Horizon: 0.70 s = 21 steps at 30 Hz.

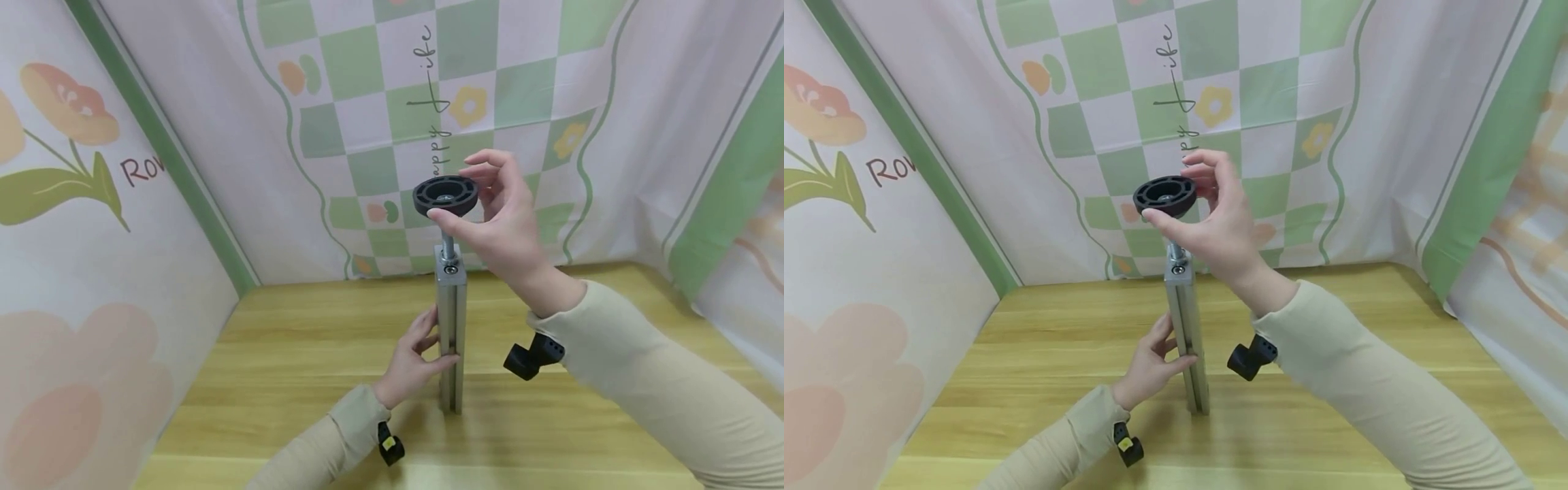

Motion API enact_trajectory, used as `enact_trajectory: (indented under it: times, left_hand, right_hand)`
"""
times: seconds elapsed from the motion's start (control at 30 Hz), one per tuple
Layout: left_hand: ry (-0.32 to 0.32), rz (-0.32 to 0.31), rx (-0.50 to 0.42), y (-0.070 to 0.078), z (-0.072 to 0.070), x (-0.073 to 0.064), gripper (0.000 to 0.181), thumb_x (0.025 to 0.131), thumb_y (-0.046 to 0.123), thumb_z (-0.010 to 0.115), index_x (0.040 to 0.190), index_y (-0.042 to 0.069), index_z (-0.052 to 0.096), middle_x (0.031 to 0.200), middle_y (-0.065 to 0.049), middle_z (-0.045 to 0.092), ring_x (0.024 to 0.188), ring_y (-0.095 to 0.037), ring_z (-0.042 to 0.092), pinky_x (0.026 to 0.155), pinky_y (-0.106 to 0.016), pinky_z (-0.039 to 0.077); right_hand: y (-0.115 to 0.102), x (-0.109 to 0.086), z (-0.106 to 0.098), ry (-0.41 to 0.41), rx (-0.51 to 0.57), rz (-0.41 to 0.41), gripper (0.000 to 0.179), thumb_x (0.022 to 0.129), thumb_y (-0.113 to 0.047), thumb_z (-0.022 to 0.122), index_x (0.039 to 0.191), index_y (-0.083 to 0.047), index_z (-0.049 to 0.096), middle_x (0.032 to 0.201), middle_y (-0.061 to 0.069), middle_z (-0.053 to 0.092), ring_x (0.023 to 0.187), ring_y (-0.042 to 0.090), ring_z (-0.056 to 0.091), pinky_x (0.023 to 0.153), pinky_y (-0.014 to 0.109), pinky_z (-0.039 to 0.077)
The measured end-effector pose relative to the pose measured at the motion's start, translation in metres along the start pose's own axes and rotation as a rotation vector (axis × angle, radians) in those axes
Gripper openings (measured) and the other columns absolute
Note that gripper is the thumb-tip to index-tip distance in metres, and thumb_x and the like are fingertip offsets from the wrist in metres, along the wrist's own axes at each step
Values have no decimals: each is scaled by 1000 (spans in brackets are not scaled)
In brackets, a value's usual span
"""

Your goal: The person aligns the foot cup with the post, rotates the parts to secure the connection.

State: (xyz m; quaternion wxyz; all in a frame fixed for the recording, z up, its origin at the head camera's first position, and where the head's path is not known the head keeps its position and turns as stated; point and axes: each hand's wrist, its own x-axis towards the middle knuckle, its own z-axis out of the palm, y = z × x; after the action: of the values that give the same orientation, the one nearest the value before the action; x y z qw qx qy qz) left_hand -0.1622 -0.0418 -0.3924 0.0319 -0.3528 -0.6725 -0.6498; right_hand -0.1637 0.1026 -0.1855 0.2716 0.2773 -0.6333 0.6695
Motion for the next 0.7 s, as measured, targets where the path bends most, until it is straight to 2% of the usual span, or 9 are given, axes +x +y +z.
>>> enact_trajectory:
  times: [0.13,0.23,0.3,0.37,0.43,0.53,0.6,0.7]
  left_hand:
    - [-1,5,8,-1,0,0,83,81,-9,67,149,10,25,149,-17,31,133,-24,38,104,-35,43]
    - [-3,17,15,-2,0,0,85,81,-10,68,150,13,24,149,-18,31,134,-24,38,104,-37,44]
    - [-4,25,9,-3,0,-1,86,80,-10,67,150,16,24,149,-18,31,133,-22,38,103,-38,44]
    - [-5,36,-1,-3,0,-1,87,80,-11,67,150,19,24,148,-19,31,133,-20,38,103,-39,44]
    - [-7,46,-12,-3,0,-1,88,80,-11,67,150,22,24,148,-20,31,132,-18,38,103,-40,45]
    - [-9,57,-22,-3,-1,-1,90,80,-12,67,149,26,24,147,-21,31,131,-17,40,102,-41,45]
    - [-8,58,-24,-3,-1,-1,90,80,-12,67,149,28,25,147,-22,31,130,-18,41,102,-42,45]
    - [-6,50,-26,-3,-1,-1,89,80,-12,67,148,28,25,148,-22,31,131,-19,40,102,-41,45]
  right_hand:
    - [0,-3,5,76,-186,-108,59,63,13,79,112,4,46,97,-9,50,90,13,51,80,18,46]
    - [1,-5,6,111,-294,-180,62,61,6,84,110,8,46,100,-13,48,94,9,50,82,19,45]
    - [4,-6,6,122,-322,-215,63,60,3,86,109,7,46,103,-11,48,96,7,49,84,20,44]
    - [6,-6,5,109,-300,-245,63,62,-3,87,109,6,46,105,-11,48,97,6,50,87,22,43]
    - [10,-4,2,82,-220,-268,62,66,-14,87,110,4,47,104,-8,48,97,8,49,88,22,42]
    - [15,0,-1,16,-36,-248,48,79,-20,75,113,-1,46,103,-5,47,97,11,48,88,22,41]
    - [19,4,-3,-48,132,-186,37,85,-19,64,114,-5,46,103,1,48,97,13,48,85,21,42]
    - [24,10,-6,-198,383,-41,31,87,-14,52,117,-8,45,107,5,51,98,15,52,84,21,46]
